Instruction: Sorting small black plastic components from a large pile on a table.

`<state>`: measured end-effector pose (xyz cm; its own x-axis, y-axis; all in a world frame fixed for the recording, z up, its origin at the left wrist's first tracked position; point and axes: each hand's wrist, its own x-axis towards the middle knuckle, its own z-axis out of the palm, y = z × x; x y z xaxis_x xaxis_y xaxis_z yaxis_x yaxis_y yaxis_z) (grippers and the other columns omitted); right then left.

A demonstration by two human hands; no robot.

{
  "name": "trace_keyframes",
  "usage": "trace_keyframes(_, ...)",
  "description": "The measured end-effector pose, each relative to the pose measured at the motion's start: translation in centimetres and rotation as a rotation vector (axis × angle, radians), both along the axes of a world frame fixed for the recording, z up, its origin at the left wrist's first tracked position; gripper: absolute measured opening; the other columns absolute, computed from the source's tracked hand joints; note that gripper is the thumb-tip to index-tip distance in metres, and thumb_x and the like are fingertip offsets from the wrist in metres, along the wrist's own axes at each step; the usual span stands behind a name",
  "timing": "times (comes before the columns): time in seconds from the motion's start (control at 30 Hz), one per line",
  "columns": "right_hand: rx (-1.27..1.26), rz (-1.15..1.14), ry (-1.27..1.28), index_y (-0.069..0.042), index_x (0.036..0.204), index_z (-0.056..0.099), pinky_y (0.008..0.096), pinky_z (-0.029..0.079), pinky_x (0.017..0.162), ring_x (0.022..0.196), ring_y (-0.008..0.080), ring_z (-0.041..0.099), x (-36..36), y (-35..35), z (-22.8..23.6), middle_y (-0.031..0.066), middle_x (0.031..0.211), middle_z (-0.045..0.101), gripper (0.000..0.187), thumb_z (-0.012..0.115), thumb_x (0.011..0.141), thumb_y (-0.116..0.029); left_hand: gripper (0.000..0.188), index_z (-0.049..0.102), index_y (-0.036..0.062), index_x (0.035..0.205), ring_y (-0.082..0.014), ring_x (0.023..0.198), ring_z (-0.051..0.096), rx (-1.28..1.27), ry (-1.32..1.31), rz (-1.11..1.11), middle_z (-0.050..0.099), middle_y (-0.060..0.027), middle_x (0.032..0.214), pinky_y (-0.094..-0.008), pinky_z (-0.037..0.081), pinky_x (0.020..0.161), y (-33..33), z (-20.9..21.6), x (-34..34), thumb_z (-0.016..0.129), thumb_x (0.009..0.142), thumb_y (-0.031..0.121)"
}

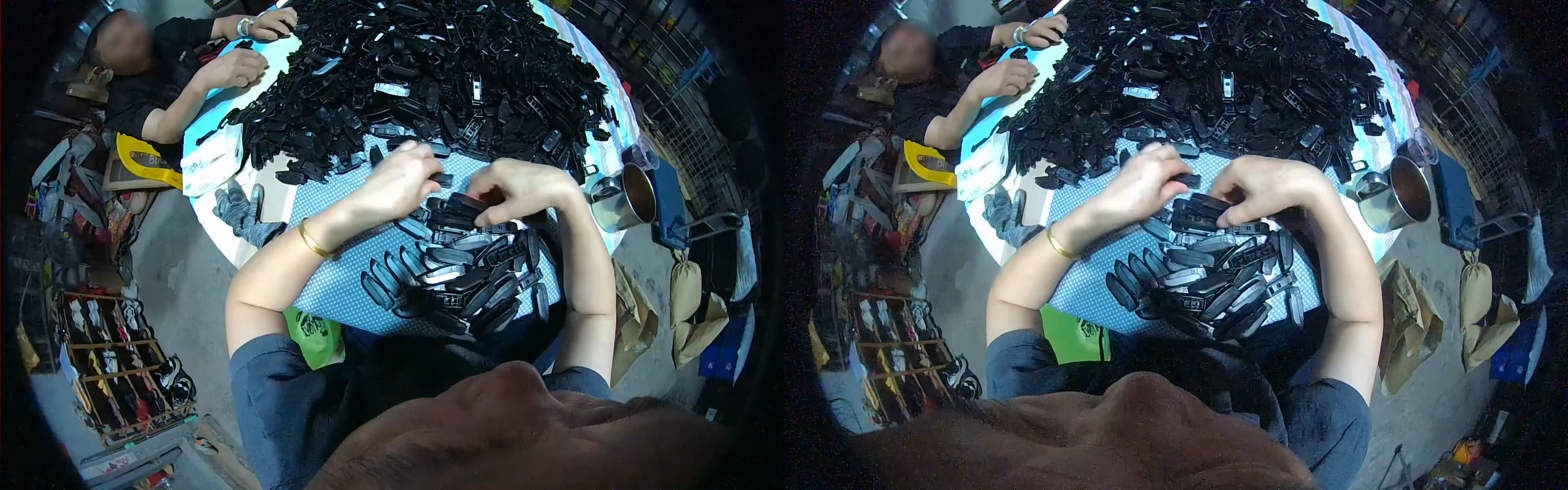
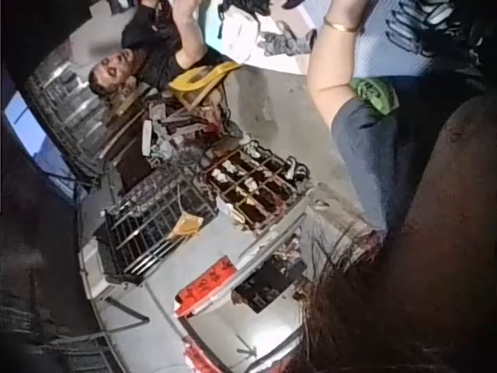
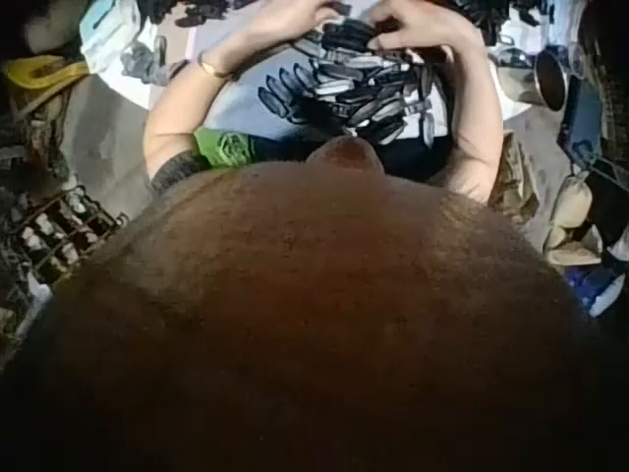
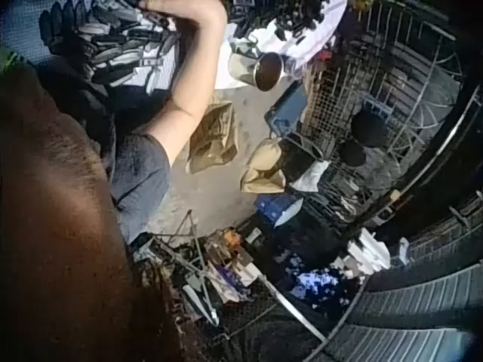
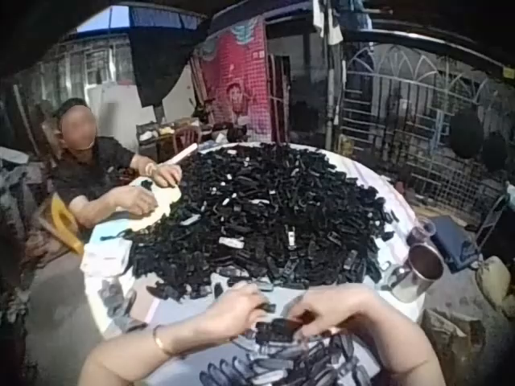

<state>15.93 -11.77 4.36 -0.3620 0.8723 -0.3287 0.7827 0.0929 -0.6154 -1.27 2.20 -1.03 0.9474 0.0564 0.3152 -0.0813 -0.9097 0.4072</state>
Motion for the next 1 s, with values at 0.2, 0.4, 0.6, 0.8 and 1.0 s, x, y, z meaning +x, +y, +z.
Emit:
trace_keyframes(0.2, 0.788, -0.465, 0.009, 0.002, 0.096, 0.064, 0.0300, 0.051, 0.070, 0.078, 0.0229, 0.064, -0.5, 3.4, -1.4, 0.0120, 0.091, 0.064, 0.020, 0.061, 0.080, -0.009, 0.024, 0.052, -0.0019, 0.089, -0.0339, 0.089, 0.054, -0.084, 0.061, 0.078, 0.053, -0.0170, 0.092, -0.0414, 0.045, 0.079, -2.8, -0.7, 1.4, 0.061, 0.076, 0.016)
trace_keyframes(0.4, 1.108, -0.424, -0.471, -0.006, 0.095, 0.063, 0.0357, 0.050, 0.069, 0.082, 0.0257, 0.059, -2.4, 10.9, -2.3, 0.0080, 0.088, 0.063, 0.025, 0.064, 0.077, -0.023, 0.033, 0.048, -0.0001, 0.103, -0.0349, 0.082, 0.058, -0.143, 0.029, 0.164, 0.057, -0.0185, 0.090, -0.0416, 0.047, 0.073, -2.4, -1.0, 0.7, 0.061, 0.076, 0.014)
trace_keyframes(0.6, 1.163, -0.593, -0.545, -0.007, 0.093, 0.063, 0.0357, 0.050, 0.070, 0.084, 0.0250, 0.059, -2.0, 12.8, -1.5, 0.0071, 0.088, 0.061, 0.024, 0.066, 0.076, -0.023, 0.037, 0.046, 0.0010, 0.108, -0.0244, 0.067, 0.058, -0.341, -0.084, 0.098, 0.058, -0.0142, 0.078, -0.0313, 0.046, 0.060, -2.4, -0.5, 0.9, 0.065, 0.078, 0.015)
trace_keyframes(0.8, 1.210, -0.566, -0.371, -0.006, 0.093, 0.064, 0.0352, 0.049, 0.072, 0.086, 0.0269, 0.059, -1.4, 8.1, 0.2, 0.0077, 0.092, 0.061, 0.022, 0.066, 0.075, -0.018, 0.038, 0.053, 0.0018, 0.112, -0.0227, 0.066, 0.053, -0.335, -0.134, 0.120, 0.059, -0.0139, 0.086, -0.0306, 0.044, 0.063, -2.2, -1.0, 1.0, 0.065, 0.078, 0.016)
trace_keyframes(1.0, 1.602, -0.811, -0.272, 0.004, 0.094, 0.063, 0.0245, 0.048, 0.069, 0.077, 0.0149, 0.060, 0.7, -9.4, 5.0, 0.0108, 0.091, 0.065, 0.017, 0.062, 0.077, 0.003, 0.035, 0.054, 0.0040, 0.110, -0.0166, 0.066, 0.053, -0.336, -0.150, 0.089, 0.059, -0.0100, 0.082, -0.0279, 0.043, 0.061, -2.1, -1.8, 0.8, 0.065, 0.079, 0.015)
